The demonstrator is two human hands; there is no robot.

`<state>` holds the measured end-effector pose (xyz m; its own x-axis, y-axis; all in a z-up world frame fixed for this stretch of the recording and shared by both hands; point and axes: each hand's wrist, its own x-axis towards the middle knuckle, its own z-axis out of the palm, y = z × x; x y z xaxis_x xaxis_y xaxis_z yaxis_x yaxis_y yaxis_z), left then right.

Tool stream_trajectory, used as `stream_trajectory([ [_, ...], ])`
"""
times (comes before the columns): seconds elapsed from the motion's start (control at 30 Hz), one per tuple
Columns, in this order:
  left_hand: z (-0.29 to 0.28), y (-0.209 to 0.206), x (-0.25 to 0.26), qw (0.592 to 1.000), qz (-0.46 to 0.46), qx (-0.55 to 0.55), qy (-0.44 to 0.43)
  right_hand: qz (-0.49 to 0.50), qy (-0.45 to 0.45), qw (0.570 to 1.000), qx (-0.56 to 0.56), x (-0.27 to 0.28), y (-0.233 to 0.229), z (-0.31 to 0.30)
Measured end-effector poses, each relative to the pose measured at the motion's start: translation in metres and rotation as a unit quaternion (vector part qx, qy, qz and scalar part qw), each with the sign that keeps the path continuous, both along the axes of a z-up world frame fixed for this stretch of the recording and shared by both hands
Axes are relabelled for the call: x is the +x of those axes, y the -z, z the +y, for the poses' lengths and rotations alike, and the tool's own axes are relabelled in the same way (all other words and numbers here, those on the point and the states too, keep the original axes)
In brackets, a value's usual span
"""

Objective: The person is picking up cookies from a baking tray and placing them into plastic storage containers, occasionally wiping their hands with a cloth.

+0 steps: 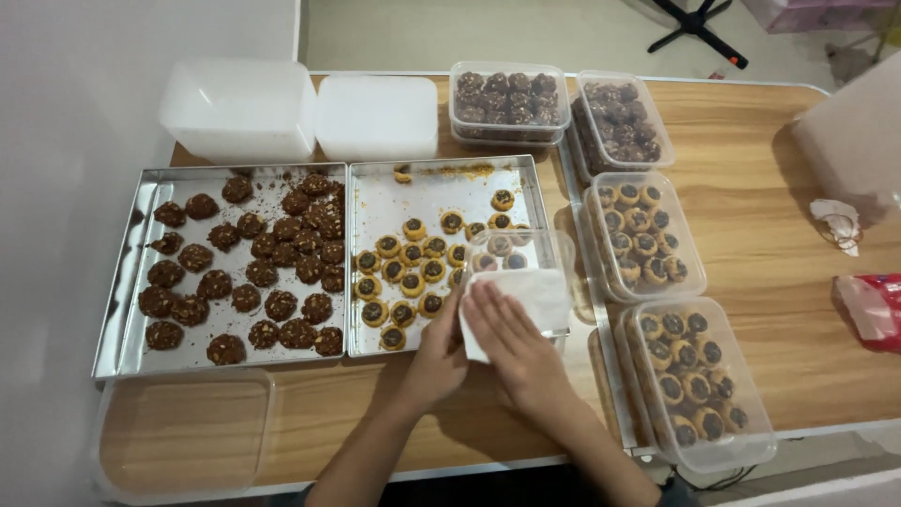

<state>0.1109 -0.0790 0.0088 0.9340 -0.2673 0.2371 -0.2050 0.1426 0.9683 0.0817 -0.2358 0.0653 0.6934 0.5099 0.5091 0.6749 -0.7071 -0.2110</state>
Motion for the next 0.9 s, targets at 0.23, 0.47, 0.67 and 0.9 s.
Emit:
stream_trajectory([
  [0.23, -0.009, -0.045, -0.011, 0.992, 0.056, -0.056, 0.098, -0.036, 0.073, 0.997, 0.004, 0.019, -0.010, -0.022],
  [0.47, 0.001, -0.045, -0.008, 0.989, 0.084, -0.057, 0.109, 0.000, -0.014, 0.999, 0.033, 0.011, 0.011, -0.004],
  [0.67, -0.006, -0.035, -0.011, 0.988, 0.063, -0.066, 0.126, -0.042, 0.086, 0.995, 0.011, 0.020, 0.001, -0.025],
  [0.9, 0.008, -0.075, -0.005, 0.995, 0.046, -0.051, 0.069, 0.073, -0.057, 0.995, -0.026, -0.009, -0.007, -0.021],
])
